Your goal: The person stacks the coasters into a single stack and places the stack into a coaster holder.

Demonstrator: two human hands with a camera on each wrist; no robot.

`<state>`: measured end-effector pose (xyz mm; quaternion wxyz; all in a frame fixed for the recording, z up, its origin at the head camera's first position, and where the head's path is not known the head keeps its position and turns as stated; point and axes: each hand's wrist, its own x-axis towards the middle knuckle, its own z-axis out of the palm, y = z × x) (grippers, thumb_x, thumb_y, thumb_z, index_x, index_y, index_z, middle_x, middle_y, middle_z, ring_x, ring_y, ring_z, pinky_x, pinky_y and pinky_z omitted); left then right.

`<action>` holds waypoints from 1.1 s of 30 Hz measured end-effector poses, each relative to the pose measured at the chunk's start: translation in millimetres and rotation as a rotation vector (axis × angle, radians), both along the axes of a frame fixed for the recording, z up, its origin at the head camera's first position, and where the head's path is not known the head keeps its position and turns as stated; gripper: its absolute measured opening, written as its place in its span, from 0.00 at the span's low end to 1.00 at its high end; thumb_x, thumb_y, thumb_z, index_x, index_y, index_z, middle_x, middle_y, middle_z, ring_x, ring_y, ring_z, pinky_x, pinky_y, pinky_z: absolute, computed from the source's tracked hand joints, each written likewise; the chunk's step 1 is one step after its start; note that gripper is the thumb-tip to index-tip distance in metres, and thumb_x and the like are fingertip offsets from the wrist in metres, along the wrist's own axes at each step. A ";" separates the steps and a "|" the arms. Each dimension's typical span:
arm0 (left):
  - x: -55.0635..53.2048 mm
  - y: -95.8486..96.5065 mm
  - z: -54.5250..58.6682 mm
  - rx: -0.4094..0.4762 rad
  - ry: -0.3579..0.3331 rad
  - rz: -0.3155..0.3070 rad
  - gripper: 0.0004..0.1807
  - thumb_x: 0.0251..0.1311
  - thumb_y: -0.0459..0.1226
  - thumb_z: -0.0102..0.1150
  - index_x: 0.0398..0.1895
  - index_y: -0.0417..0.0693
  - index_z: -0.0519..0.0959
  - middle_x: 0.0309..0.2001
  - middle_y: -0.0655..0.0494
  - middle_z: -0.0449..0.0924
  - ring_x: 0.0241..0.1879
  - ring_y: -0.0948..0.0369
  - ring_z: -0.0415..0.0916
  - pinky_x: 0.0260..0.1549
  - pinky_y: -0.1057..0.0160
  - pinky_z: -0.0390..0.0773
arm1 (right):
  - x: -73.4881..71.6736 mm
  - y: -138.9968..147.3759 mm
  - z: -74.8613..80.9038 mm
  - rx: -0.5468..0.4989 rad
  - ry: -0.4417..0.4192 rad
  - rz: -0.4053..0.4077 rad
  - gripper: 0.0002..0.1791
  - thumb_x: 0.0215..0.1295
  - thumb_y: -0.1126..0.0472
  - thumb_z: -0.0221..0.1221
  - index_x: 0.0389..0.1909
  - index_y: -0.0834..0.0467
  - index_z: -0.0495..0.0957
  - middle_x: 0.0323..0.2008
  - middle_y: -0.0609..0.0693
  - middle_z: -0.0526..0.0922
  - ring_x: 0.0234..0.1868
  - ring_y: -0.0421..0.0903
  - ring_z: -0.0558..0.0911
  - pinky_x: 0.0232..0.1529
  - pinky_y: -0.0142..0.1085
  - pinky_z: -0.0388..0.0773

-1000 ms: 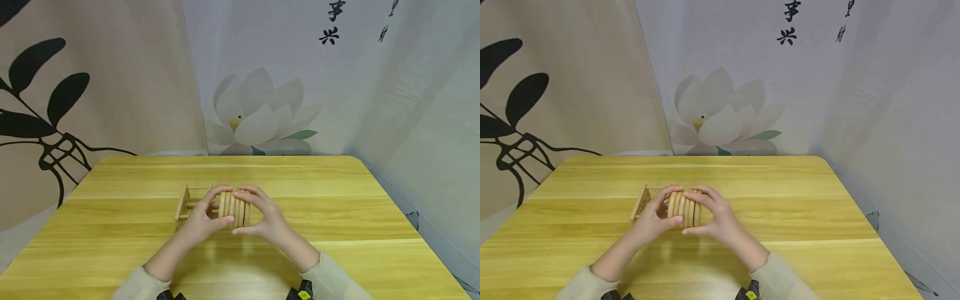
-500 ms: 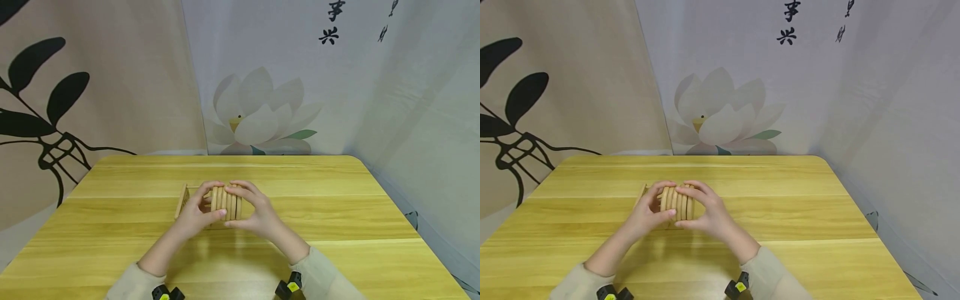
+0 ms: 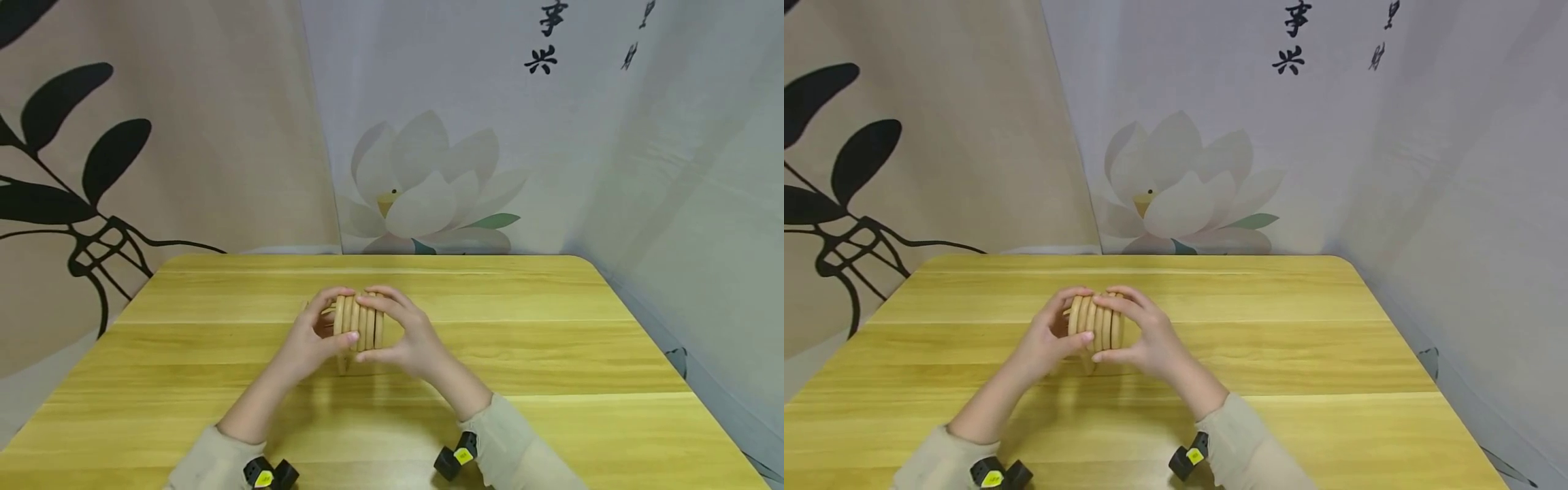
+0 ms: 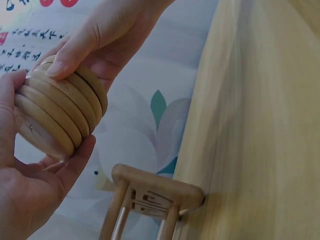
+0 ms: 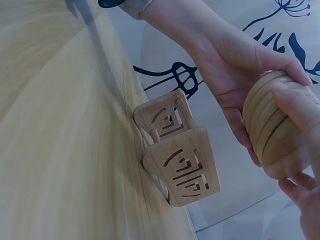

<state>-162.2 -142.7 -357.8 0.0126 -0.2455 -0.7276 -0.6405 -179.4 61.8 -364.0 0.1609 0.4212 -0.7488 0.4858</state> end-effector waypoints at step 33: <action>-22.1 -44.5 -0.5 -0.069 0.030 0.093 0.32 0.58 0.25 0.61 0.64 0.46 0.62 0.57 0.38 0.69 0.50 0.45 0.70 0.41 0.58 0.79 | -25.9 -46.3 10.0 0.060 -0.009 -0.014 0.41 0.40 0.60 0.78 0.60 0.54 0.74 0.61 0.56 0.70 0.61 0.45 0.69 0.61 0.39 0.66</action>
